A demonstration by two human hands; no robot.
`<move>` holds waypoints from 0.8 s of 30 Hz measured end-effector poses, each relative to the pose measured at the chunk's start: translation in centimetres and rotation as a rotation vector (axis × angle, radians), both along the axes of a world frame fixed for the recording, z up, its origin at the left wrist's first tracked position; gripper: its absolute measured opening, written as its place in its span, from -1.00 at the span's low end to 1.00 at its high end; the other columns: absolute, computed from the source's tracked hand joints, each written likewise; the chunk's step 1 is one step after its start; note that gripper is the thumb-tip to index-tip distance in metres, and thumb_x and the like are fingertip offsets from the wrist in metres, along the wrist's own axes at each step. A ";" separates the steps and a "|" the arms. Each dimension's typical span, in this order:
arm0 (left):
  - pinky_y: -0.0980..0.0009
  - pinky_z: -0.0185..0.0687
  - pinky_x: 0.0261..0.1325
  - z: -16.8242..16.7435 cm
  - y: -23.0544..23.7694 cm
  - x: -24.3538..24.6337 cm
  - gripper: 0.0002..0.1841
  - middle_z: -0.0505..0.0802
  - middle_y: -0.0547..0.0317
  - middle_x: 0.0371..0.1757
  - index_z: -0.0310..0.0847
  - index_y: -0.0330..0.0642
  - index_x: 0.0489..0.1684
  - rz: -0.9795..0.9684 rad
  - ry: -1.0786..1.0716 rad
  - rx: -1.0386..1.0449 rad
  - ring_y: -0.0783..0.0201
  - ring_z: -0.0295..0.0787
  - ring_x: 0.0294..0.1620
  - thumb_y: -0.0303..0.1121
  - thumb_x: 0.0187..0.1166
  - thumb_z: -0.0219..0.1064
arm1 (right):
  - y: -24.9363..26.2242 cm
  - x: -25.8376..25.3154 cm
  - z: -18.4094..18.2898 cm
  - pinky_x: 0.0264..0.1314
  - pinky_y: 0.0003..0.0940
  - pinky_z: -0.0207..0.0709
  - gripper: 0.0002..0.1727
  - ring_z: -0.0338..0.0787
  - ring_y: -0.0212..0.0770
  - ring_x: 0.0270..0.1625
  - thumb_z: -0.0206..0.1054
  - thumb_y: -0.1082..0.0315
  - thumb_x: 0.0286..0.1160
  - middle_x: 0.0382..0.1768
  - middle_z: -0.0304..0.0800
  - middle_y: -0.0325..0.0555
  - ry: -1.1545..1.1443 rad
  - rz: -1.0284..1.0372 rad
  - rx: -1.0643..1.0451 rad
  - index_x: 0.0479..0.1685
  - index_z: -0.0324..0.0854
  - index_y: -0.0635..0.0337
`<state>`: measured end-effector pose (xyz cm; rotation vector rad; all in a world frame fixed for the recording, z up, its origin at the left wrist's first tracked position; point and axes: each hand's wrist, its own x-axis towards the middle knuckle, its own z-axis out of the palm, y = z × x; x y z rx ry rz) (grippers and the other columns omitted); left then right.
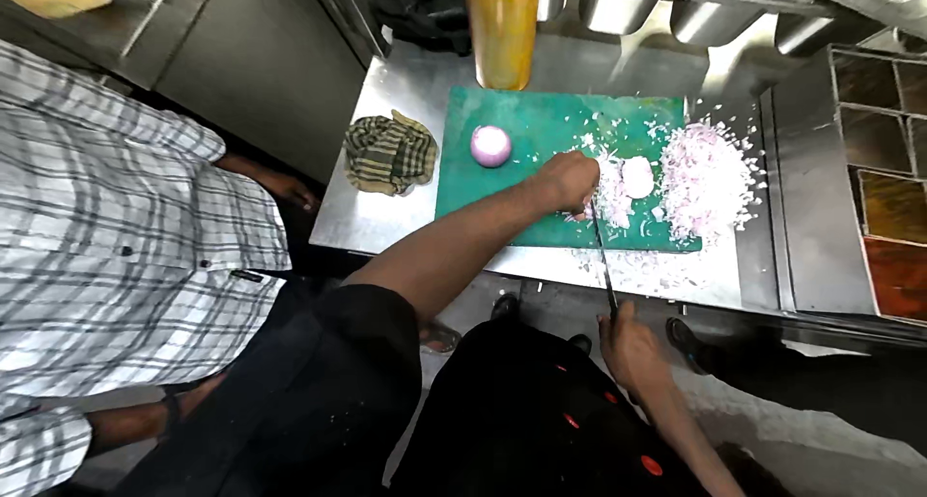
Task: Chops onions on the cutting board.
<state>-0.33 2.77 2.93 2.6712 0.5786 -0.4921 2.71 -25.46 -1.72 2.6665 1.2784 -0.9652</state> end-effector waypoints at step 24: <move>-0.14 0.65 0.23 -1.8 0.3 -2.0 -0.80 0.87 0.00 0.06 0.86 -0.16 -0.16 0.024 -0.211 -0.063 -0.04 0.80 0.17 -0.23 0.50 0.51 | 0.7 -0.3 1.1 -0.04 0.12 0.71 -0.52 0.89 0.14 -0.15 0.01 -0.02 0.84 -0.30 0.80 0.06 0.057 -0.005 -0.014 0.39 0.41 0.19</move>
